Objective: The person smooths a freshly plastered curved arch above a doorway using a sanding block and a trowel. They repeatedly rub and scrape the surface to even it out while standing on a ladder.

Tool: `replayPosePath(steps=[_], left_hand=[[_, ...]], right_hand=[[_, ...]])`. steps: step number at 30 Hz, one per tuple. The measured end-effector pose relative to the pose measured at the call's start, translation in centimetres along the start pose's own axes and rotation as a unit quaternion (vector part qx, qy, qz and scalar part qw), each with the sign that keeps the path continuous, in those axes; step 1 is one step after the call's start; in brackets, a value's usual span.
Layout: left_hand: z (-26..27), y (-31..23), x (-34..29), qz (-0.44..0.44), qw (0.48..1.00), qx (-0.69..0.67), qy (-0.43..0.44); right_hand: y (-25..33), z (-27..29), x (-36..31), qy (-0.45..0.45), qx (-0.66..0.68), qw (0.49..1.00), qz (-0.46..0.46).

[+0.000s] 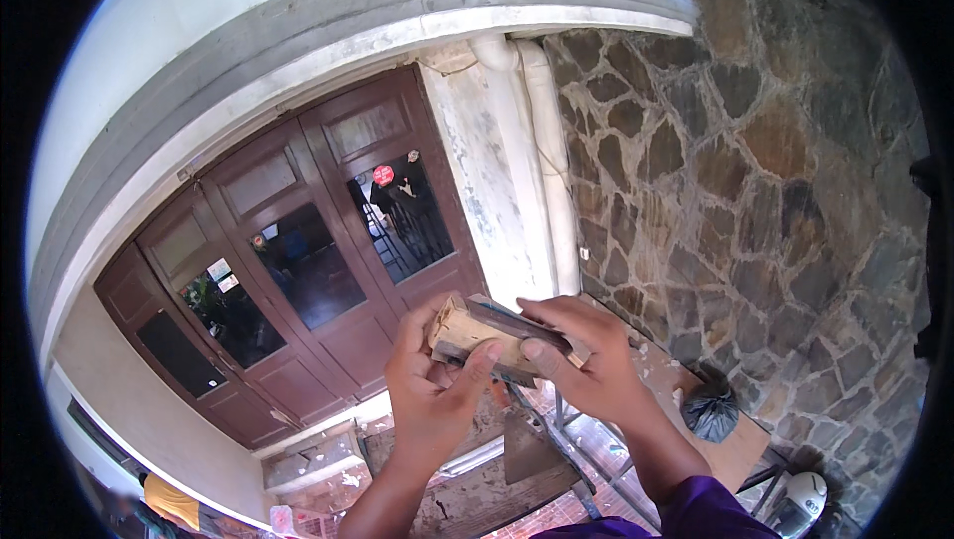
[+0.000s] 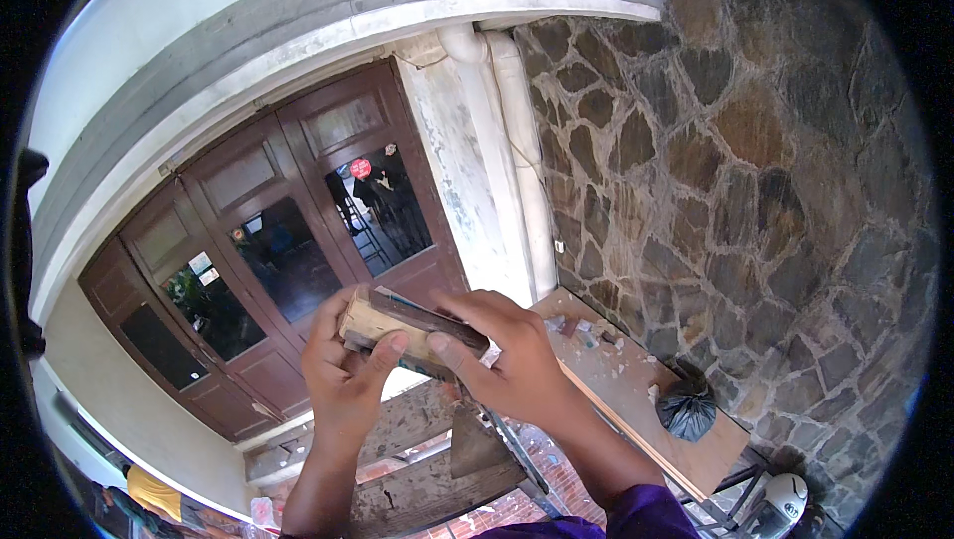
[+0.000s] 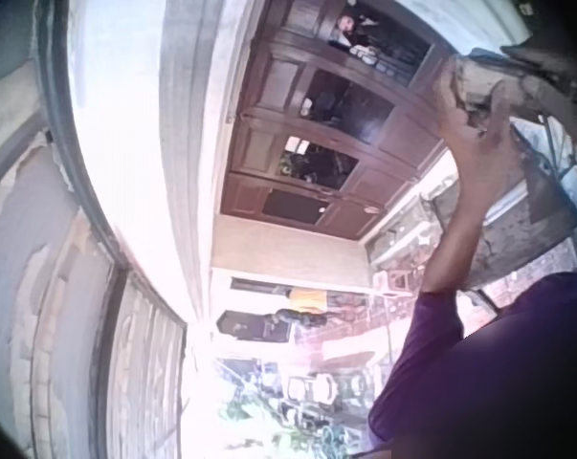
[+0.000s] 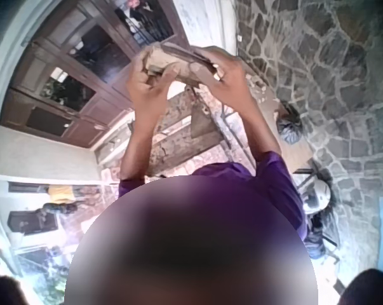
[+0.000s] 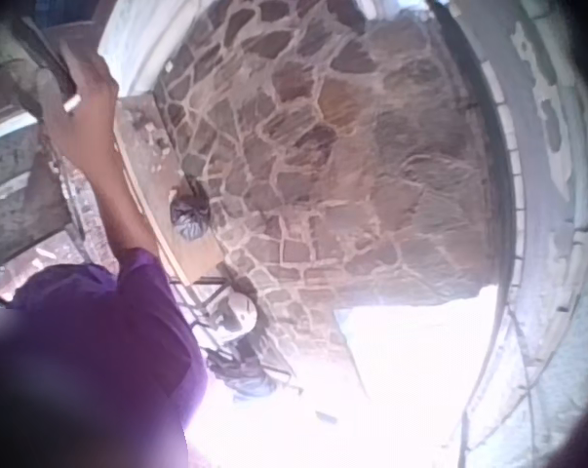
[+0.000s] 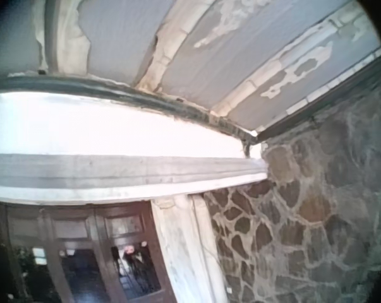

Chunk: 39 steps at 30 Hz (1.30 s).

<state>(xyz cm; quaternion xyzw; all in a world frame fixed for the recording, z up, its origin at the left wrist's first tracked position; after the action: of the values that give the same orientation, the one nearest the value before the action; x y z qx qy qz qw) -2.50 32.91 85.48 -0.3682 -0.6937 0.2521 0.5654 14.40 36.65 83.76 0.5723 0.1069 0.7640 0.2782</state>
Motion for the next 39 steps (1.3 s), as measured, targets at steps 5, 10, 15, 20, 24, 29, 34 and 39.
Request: replayPosePath(steps=[5,10,15,20,24,29,34,39], left_hand=[[1.2,0.3,0.3,0.004,0.998,0.050,0.040],[2.8,1.0,0.6,0.035,0.996,0.059,0.049],[3.8,1.7,1.2,0.043,0.996,0.070,0.046],[4.5,2.0,1.7,0.059,0.992,0.106,0.037],[4.8,2.5,1.7,0.042,0.995,0.087,0.010],[4.7,4.1,1.6,0.032,0.998,0.037,-0.028],[4.6,5.3,1.3,0.054,0.997,-0.002,-0.053],[4.7,5.7,1.3,0.038,0.997,0.023,-0.060]], right_hand=[[-1.4,-1.7,0.0,0.059,0.176,0.977,-0.109],[-2.3,-3.2,-0.1,0.066,0.212,0.959,-0.175],[-1.5,-3.4,0.6,-0.009,-0.030,0.998,-0.051],[-0.8,-4.4,0.7,-0.076,-0.109,0.991,0.016],[-0.9,-5.1,0.5,-0.112,-0.111,0.987,0.032],[-1.6,-5.6,0.8,-0.132,-0.121,0.984,0.015],[-2.3,-5.9,1.1,-0.142,-0.128,0.981,0.035],[-3.5,-6.2,1.1,-0.138,-0.118,0.983,0.039]])
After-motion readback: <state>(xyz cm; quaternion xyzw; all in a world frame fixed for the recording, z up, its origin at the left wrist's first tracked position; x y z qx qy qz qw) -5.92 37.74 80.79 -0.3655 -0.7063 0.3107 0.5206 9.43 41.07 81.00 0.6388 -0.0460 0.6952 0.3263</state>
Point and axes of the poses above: each hand's wrist, its own x-axis towards the middle knuckle, its own z-axis out of the back of the hand, y = z × x, the point moved 4 cm from there along x, towards the middle knuckle, and after that the axes turned 14 degrees about -x, right-handed, at the moved point
